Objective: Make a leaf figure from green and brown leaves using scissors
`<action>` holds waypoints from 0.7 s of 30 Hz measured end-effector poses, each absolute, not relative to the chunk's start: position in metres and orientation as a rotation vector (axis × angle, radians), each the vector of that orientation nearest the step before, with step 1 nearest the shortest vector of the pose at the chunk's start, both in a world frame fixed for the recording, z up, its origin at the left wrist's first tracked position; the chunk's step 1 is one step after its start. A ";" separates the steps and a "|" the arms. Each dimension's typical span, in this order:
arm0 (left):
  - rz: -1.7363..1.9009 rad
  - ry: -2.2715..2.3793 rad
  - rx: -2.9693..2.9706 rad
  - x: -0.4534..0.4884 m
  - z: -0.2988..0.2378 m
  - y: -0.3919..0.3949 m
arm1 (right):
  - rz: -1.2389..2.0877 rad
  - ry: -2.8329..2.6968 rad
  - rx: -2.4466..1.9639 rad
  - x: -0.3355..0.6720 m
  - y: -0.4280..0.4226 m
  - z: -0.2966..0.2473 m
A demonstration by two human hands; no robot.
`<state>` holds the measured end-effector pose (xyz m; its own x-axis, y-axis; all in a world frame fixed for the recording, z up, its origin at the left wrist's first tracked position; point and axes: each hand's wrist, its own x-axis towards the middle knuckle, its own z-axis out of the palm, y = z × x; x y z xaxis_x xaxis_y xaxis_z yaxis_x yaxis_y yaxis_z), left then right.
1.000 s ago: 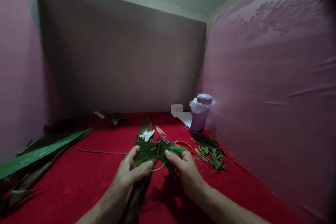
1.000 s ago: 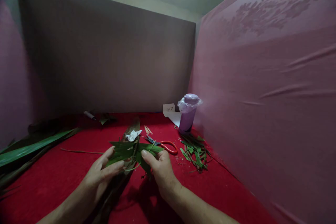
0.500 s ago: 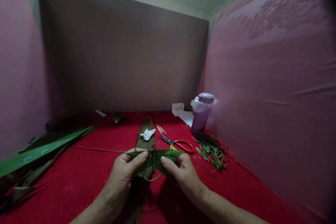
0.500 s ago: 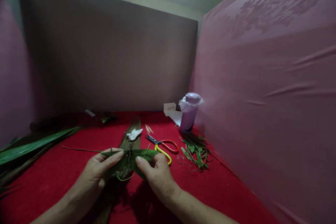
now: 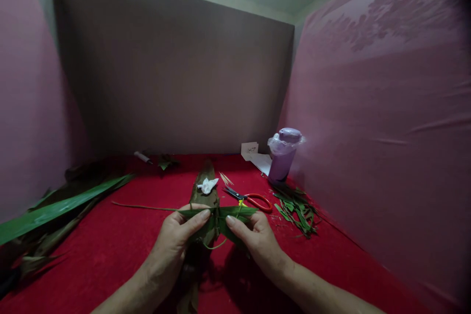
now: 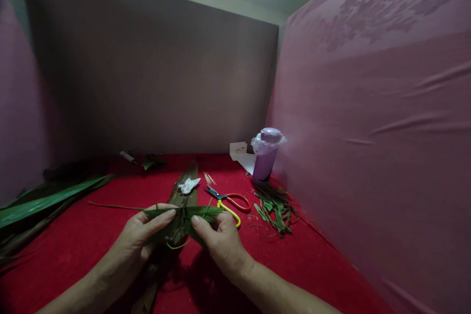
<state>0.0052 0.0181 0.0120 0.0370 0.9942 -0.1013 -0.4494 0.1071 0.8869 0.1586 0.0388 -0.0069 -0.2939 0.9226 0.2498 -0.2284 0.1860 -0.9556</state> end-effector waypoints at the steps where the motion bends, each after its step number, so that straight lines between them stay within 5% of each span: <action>1: 1.307 0.909 0.801 0.005 0.012 0.018 | 1.332 -1.394 -0.723 0.159 0.039 -0.007; 21: 1.334 1.316 1.685 -0.014 0.022 0.029 | 0.360 -1.836 -0.869 0.165 0.028 -0.016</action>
